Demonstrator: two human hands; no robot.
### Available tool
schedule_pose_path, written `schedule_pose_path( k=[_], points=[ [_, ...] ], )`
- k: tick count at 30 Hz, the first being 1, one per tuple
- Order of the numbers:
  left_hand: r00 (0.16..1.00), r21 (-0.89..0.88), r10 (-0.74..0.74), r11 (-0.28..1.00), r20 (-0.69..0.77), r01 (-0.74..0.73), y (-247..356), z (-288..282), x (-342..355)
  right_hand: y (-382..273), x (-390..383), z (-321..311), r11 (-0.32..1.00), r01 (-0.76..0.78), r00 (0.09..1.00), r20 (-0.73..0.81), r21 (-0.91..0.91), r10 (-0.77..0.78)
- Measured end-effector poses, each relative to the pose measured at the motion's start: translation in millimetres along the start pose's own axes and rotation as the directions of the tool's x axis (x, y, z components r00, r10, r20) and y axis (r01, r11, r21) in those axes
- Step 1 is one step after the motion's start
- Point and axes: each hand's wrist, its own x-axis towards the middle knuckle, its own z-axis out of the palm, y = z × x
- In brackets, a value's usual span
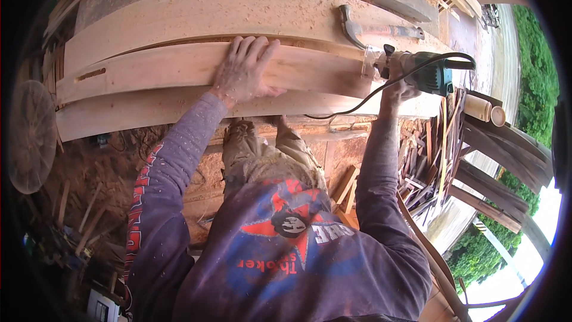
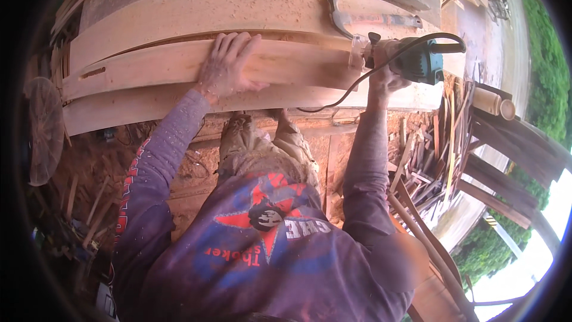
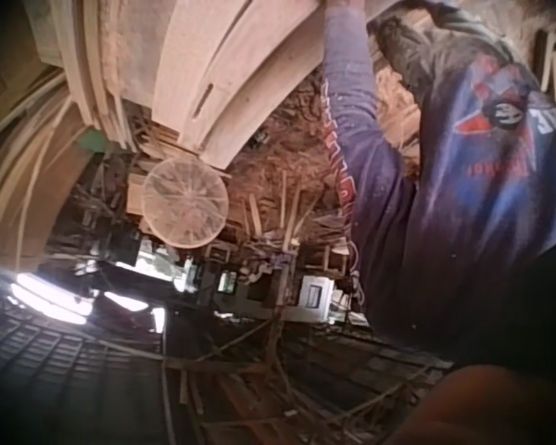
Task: The person uses a handheld router to cut a groove into a piece of wood, moving the tool along the length of the board while holding it in place by hand.
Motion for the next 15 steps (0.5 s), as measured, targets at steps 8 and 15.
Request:
schedule_pose_path(
  k=[8,15],
  points=[
    [1.000,0.032,0.003,0.999,0.011,-0.003,3.5,-2.9,5.3,47.5,-24.5,-44.3,0.989,0.025,1.000,-0.002,-0.147,-0.026],
    [0.999,0.039,0.015,0.999,0.029,-0.016,7.3,-7.0,7.1,28.9,-63.1,-63.5,0.977,0.149,0.988,-0.026,-0.151,-0.155]
  ],
)
